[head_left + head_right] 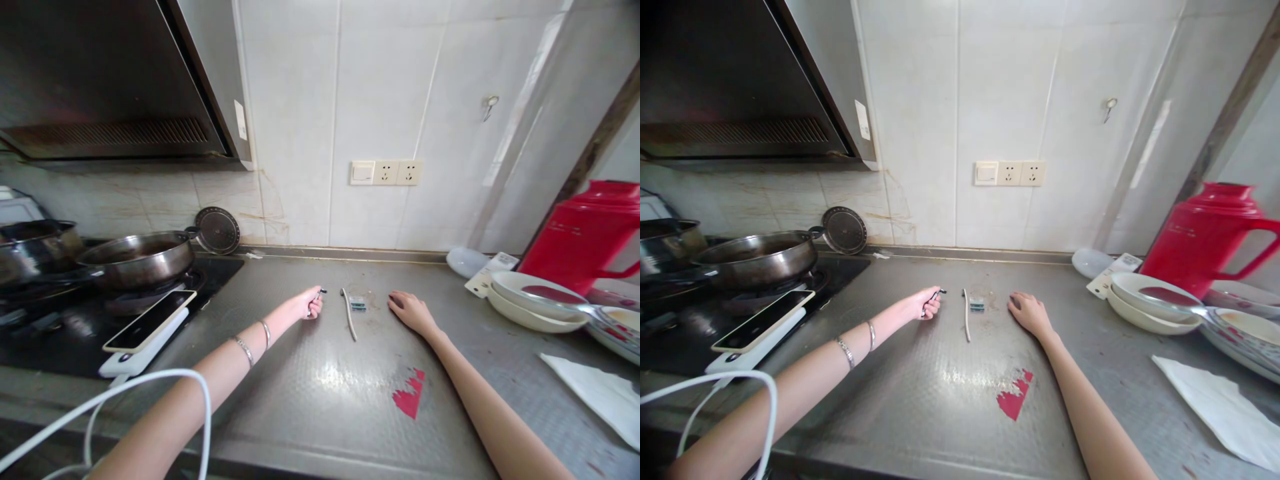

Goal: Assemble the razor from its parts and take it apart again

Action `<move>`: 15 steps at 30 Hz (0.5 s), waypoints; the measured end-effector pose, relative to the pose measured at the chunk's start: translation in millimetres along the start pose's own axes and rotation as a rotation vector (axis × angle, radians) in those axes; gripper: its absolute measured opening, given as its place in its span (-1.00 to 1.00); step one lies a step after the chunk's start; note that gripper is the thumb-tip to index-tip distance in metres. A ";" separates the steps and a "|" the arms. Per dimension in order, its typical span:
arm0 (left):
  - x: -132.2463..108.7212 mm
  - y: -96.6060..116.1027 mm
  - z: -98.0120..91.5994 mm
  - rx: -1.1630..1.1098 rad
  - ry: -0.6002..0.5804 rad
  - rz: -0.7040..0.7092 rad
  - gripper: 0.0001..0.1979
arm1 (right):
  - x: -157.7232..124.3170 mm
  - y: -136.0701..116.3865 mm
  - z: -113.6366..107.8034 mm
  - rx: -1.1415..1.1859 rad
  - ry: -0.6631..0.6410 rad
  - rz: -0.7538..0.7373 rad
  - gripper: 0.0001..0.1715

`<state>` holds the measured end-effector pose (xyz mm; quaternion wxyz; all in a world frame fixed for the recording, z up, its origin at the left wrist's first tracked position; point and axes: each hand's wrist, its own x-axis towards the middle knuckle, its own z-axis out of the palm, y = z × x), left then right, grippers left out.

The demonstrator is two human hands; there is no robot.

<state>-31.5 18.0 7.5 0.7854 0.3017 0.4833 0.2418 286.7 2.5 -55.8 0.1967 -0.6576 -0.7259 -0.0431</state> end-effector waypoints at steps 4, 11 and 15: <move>6.4 -1.0 -1.5 0.006 0.006 0.000 -0.66 | 0.0 -0.3 -0.4 0.007 0.001 0.003 -0.55; 1.3 -1.5 3.9 0.014 0.005 0.008 -0.66 | -0.5 -0.5 -0.8 0.005 -0.006 0.008 -0.53; -2.1 -1.2 6.4 0.039 0.007 0.010 -0.65 | -0.2 -1.3 -1.3 0.012 -0.006 0.024 -0.54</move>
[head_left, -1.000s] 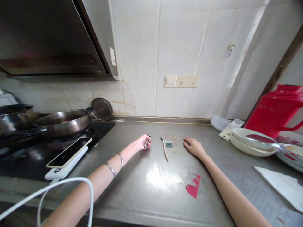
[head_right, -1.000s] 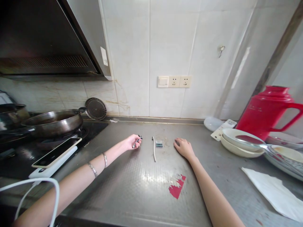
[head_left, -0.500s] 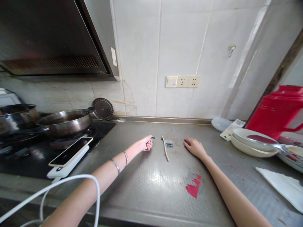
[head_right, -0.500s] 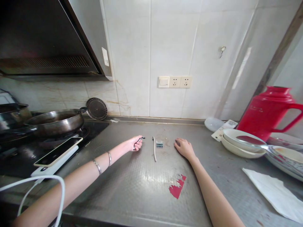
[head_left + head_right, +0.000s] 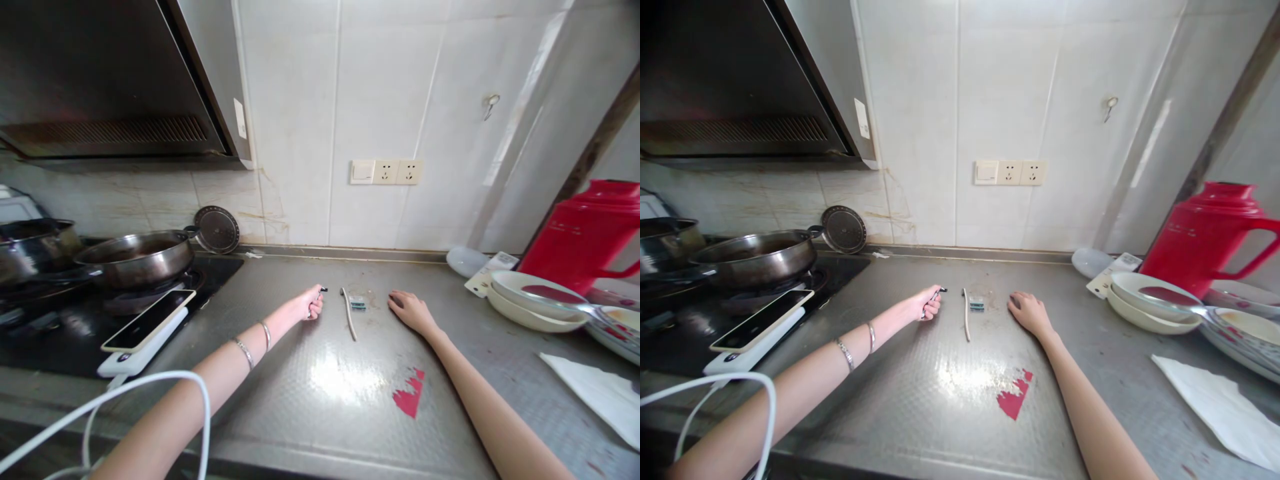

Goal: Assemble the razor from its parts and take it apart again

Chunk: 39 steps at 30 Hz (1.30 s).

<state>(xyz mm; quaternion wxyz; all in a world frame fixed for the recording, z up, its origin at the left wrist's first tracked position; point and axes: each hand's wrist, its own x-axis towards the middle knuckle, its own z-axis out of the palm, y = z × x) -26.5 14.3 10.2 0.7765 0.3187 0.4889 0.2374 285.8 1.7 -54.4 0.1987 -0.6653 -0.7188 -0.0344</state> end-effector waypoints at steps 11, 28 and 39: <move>0.8 -17.9 5.0 0.235 0.123 0.610 -0.56 | 0.8 -5.0 -4.3 0.127 0.080 -0.017 -0.56; -12.0 -58.1 32.9 0.417 0.091 0.858 -0.54 | -20.2 -157.1 -37.2 1.534 -0.211 0.149 -0.57; -9.7 -60.7 32.5 0.443 0.156 0.865 -0.58 | -21.0 -154.0 -33.6 1.575 -0.204 0.219 -0.62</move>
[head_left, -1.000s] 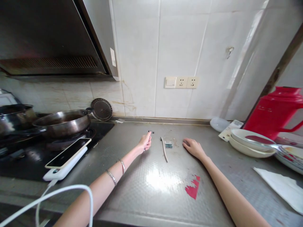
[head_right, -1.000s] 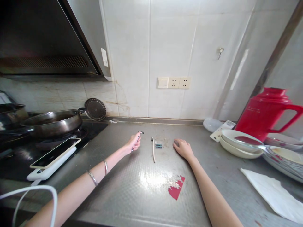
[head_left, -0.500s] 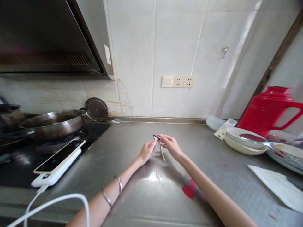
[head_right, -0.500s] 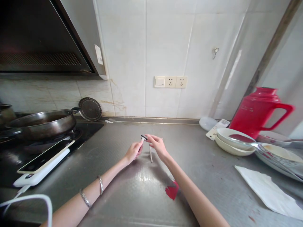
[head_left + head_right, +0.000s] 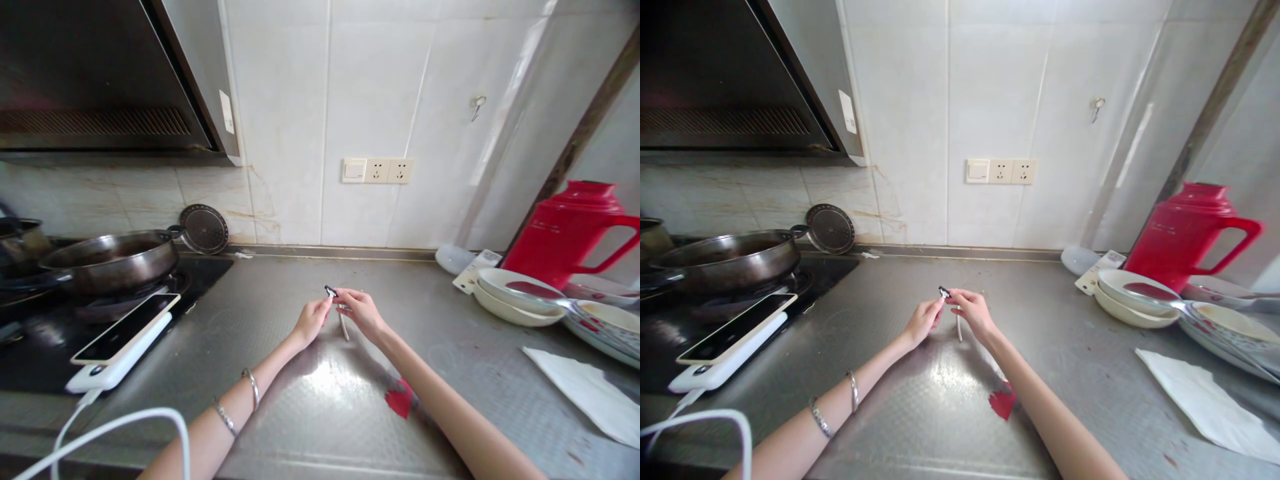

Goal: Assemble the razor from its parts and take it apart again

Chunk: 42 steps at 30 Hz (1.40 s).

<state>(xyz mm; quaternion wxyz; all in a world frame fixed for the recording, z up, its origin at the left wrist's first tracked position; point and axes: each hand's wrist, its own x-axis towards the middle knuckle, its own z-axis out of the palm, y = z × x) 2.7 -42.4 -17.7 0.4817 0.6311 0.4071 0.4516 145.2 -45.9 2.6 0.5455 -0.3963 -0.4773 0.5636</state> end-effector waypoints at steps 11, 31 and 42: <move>-1.6 -2.9 2.0 0.027 0.058 0.061 -0.58 | -4.2 1.5 1.0 0.145 -0.013 0.040 -0.65; -8.1 3.4 4.9 0.200 0.113 0.207 -0.55 | -9.8 3.0 7.2 0.245 0.008 0.085 -0.68; -12.0 5.5 2.6 0.329 0.095 0.304 -0.58 | -10.2 4.7 6.9 0.268 0.038 0.087 -0.70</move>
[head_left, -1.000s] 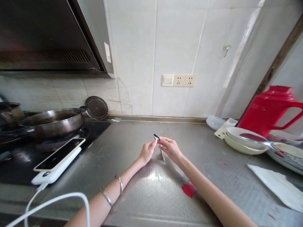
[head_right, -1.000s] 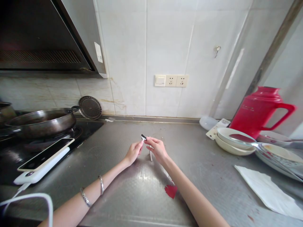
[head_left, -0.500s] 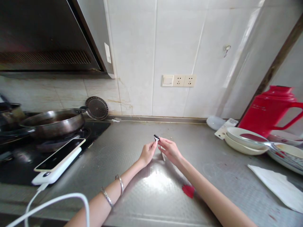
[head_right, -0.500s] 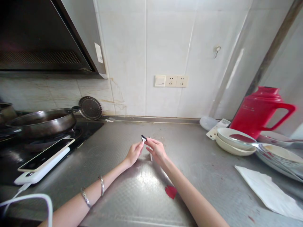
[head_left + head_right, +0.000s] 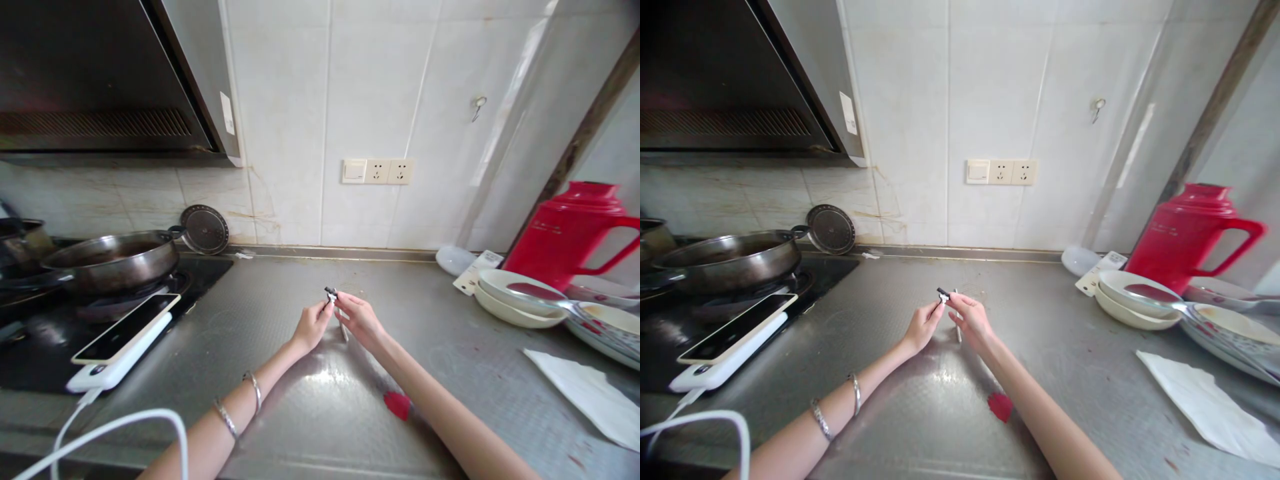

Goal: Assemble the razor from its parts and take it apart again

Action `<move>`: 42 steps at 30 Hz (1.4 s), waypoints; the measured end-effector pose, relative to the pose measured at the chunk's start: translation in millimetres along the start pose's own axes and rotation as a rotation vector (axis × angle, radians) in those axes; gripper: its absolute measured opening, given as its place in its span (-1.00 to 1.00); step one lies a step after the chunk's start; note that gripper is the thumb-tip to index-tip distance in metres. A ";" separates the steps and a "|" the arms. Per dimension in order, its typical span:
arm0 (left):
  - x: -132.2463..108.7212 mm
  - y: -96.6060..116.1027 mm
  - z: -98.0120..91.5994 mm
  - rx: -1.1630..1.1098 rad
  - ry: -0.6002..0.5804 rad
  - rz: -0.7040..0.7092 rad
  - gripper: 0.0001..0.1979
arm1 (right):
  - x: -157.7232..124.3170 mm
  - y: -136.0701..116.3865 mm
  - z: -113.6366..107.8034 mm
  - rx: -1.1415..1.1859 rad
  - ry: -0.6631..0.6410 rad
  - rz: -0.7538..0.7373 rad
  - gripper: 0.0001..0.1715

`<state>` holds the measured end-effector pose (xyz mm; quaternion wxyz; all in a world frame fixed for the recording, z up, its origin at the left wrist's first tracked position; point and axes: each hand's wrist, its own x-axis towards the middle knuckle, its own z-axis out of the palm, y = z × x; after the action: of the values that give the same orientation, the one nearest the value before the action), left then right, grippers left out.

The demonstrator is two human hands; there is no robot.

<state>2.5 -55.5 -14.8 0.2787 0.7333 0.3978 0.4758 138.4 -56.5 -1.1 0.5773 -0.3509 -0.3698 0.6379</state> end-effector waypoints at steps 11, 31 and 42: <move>0.3 -2.0 0.1 0.071 0.004 0.038 -0.59 | 1.4 1.7 2.8 -0.058 0.094 -0.112 -0.71; 9.8 -8.4 -3.7 -0.224 0.098 -0.149 -0.53 | 60.4 -8.3 -15.5 -0.895 0.157 -0.564 -0.73; 12.5 -15.4 -5.8 -0.249 0.162 -0.189 -0.50 | 109.8 9.8 8.7 -1.616 0.148 -0.407 -0.67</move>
<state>-4.9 -36.6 -18.7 0.3780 0.6115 0.4241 0.5507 116.5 51.7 -7.8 0.2746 -0.6243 -0.7305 0.0348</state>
